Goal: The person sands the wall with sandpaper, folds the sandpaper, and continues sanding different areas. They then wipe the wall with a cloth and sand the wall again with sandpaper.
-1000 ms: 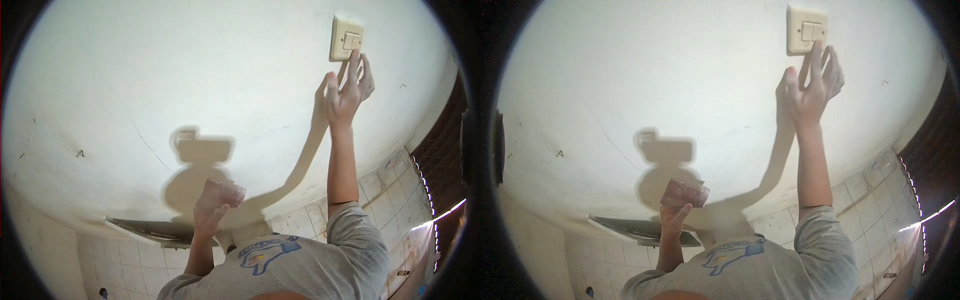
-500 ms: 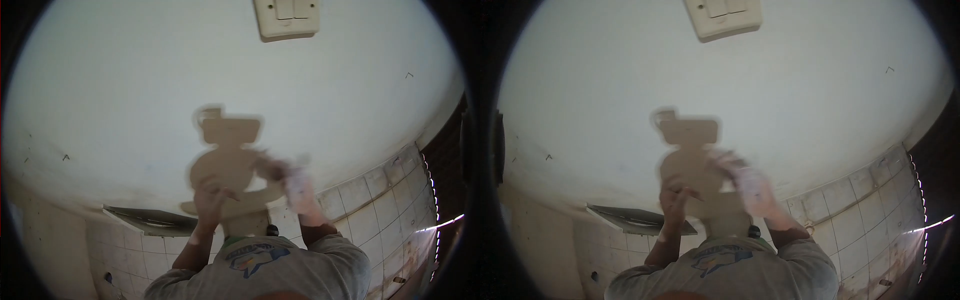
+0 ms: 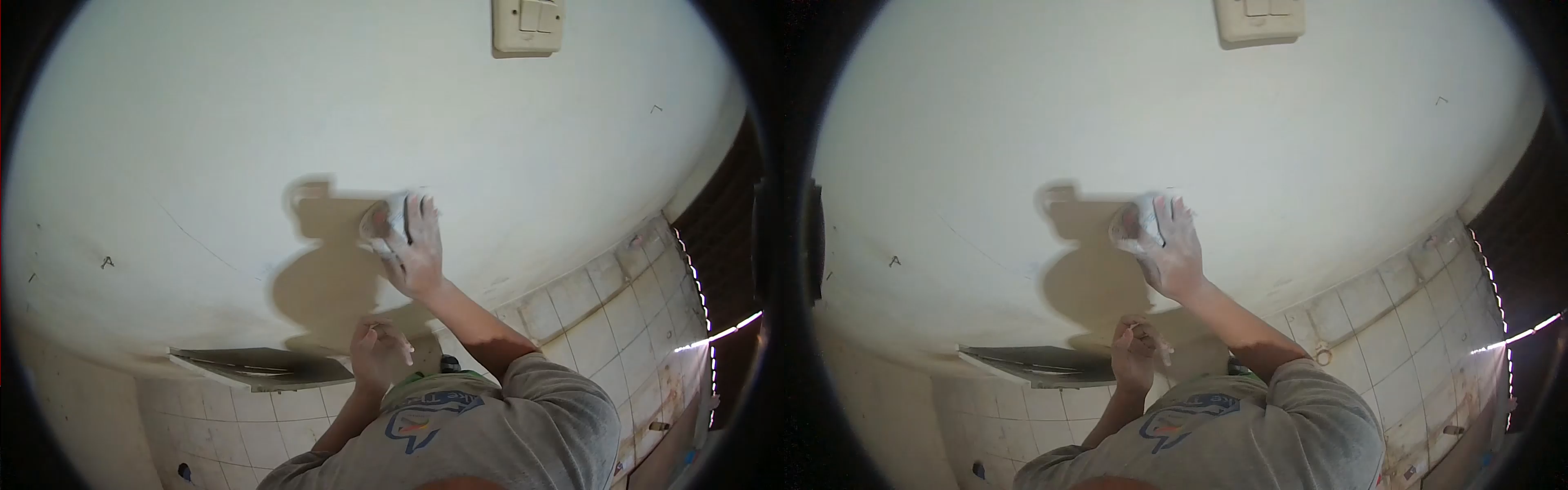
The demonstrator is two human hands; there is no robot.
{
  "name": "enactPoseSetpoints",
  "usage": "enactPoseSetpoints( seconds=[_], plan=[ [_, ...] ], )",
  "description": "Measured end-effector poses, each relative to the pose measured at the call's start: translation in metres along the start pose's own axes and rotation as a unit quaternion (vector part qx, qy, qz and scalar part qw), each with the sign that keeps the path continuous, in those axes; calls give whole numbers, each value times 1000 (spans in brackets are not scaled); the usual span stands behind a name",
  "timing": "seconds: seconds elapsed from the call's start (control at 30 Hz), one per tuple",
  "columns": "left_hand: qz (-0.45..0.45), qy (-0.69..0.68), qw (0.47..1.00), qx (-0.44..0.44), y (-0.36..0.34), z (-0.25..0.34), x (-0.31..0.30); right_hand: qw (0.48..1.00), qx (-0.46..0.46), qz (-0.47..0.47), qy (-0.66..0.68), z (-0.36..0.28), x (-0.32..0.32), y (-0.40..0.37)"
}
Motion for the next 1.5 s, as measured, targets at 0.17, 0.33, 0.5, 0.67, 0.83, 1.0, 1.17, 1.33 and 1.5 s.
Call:
enactPoseSetpoints(
  seconds=[0.17,0.33,0.5,0.67,0.83,1.0,1.17,1.33,1.5],
  plan=[
    [-63,59,996,-20,11,10,-34,973,-13,191,-132,31,-40,63],
    [-203,-205,954,-84,33,6,-49,977,-37,205,44,34,-72,140],
    [-182,-250,951,-29,26,-1,-38,995,-8,74,-71,3,-29,60],
    [-128,-165,971,-118,3,-18,-69,990,-64,-2,-125,90,-56,-41],
    [-83,-78,962,-247,1,-15,-72,972,17,157,-176,182,-156,26],
    [27,-42,978,-203,35,-39,12,927,186,322,37,199,-215,124],
    [-152,-99,977,-108,63,-85,140,994,-73,56,-50,158,-214,134],
    [-247,21,965,-86,70,-104,188,986,-107,11,-130,255,-282,103],
    [-141,-16,982,-124,80,-138,214,896,210,384,77,380,-379,97]
  ],
)
Point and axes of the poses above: each hand's wrist, its own y-axis towards the middle knuckle, its own x-axis out of the palm, z = x × y, the point moved 2 cm from there along y, towards the middle knuckle, and after that the axes turned 2 degrees about z, right-handed, at the moved point
